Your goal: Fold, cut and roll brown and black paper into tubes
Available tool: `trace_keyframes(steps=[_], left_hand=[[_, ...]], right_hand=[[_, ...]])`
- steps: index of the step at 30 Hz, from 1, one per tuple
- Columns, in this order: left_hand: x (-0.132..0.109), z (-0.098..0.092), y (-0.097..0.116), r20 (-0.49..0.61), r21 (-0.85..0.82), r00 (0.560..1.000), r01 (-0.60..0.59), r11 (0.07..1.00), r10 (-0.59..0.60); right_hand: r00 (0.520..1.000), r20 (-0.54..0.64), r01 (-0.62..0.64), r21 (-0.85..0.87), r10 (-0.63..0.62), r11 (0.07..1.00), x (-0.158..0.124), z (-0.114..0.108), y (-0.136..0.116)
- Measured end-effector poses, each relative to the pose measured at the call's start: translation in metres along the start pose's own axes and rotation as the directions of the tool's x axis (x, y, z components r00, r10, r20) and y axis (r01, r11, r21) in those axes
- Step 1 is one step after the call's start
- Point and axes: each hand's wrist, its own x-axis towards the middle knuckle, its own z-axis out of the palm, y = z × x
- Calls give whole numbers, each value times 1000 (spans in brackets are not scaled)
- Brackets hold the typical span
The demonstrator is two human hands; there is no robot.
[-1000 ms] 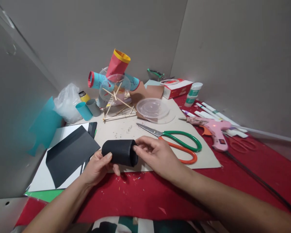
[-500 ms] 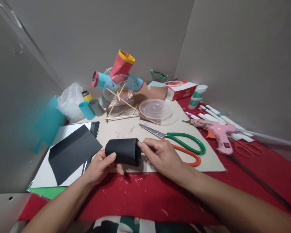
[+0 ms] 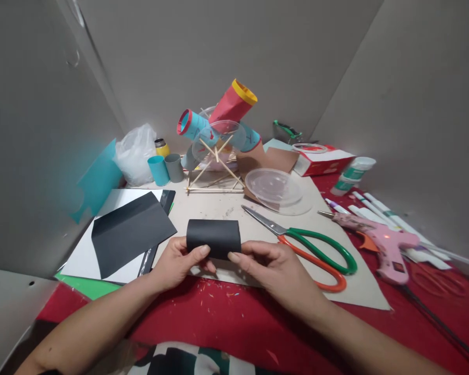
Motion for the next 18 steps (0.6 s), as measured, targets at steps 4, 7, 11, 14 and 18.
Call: trace_keyframes(steps=[4, 7, 11, 14, 18], left_hand=[[-2, 2, -1, 31, -11, 999, 12, 1000, -11], [-3, 2, -3, 48, -54, 998, 41, 998, -39], [-4, 1, -4, 73, -135, 995, 85, 987, -75], [-3, 0, -2, 79, -189, 993, 96, 977, -83], [-2, -2, 1, 100, -235, 991, 105, 966, -84]], right_hand=[[1000, -16, 23, -8, -23, 1000, 0, 1, 2], [999, -39, 21, -48, -22, 999, -1, 1, 4], [996, -91, 4, -82, -12, 997, 0, -1, 7], [994, -105, -8, -72, 0, 997, 2, -3, 7], [992, -119, -38, -43, 32, 998, 5, -3, 7]])
